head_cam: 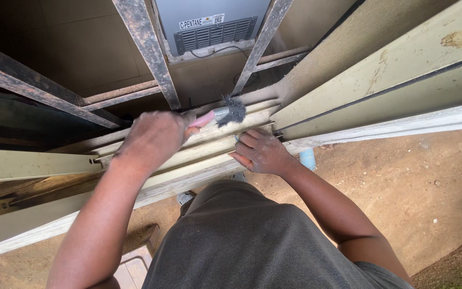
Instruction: The person cleans the grooves and tracks of a window frame by hand using a brush and a small scraping tool.
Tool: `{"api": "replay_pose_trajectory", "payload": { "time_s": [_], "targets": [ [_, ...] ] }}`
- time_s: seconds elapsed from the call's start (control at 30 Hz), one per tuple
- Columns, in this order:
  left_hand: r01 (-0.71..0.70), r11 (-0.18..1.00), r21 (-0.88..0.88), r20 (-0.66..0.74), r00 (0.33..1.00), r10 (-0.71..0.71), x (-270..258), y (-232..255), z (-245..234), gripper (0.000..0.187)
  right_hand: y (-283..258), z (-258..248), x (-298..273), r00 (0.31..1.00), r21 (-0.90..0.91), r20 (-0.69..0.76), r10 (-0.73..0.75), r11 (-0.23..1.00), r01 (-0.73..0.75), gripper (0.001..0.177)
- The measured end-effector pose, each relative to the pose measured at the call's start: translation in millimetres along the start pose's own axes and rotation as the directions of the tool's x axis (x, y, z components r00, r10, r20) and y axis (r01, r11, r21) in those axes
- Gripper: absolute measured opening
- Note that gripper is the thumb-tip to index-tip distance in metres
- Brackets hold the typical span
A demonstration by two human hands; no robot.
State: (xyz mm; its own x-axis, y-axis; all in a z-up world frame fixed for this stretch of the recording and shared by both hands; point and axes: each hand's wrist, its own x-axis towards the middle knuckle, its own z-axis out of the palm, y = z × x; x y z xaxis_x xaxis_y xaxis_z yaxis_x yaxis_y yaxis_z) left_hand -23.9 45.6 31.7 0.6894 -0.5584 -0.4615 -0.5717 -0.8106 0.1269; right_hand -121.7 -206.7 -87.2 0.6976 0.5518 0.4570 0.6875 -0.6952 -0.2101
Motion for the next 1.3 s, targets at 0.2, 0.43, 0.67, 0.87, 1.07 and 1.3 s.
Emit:
{"api": "replay_pose_trajectory", "payload": {
  "time_s": [0.2, 0.43, 0.67, 0.87, 1.07, 1.3],
  "targets": [
    [0.004, 0.993, 0.122, 0.073, 0.997, -0.012, -10.4, -1.1, -8.8, 0.04, 1.1, 1.0, -0.4, 0.999, 0.003, 0.047, -0.002, 1.0, 0.002, 0.022],
    [-0.036, 0.996, 0.077, 0.052, 0.998, 0.032, 11.3, 8.3, -7.1, 0.038, 0.3, -1.2, 1.0, 1.0, 0.014, 0.006, -0.025, 1.0, 0.025, 0.022],
    [-0.082, 0.997, 0.013, 0.006, 0.997, 0.082, 28.4, 8.4, -11.6, 0.031, 3.2, -3.8, 3.3, 0.998, 0.007, 0.044, -0.04, 0.999, 0.04, 0.022],
    [-0.058, 0.997, -0.053, 0.044, 0.997, 0.061, 23.0, 7.4, -25.2, 0.035, 1.2, -3.0, 4.8, 0.998, 0.027, 0.035, -0.059, 0.998, 0.058, 0.022],
    [-0.062, 0.995, -0.073, 0.02, 0.998, 0.064, 22.3, 2.8, -12.1, 0.038, 3.8, 5.0, -1.3, 0.997, 0.014, 0.06, -0.048, 0.999, 0.047, 0.022],
    [-0.264, 0.944, -0.197, -0.216, 0.951, 0.221, 89.4, 35.9, 22.7, 0.036, 1.0, 1.8, 6.5, 0.997, -0.025, 0.067, -0.032, 0.999, 0.033, 0.023]
  ]
}}
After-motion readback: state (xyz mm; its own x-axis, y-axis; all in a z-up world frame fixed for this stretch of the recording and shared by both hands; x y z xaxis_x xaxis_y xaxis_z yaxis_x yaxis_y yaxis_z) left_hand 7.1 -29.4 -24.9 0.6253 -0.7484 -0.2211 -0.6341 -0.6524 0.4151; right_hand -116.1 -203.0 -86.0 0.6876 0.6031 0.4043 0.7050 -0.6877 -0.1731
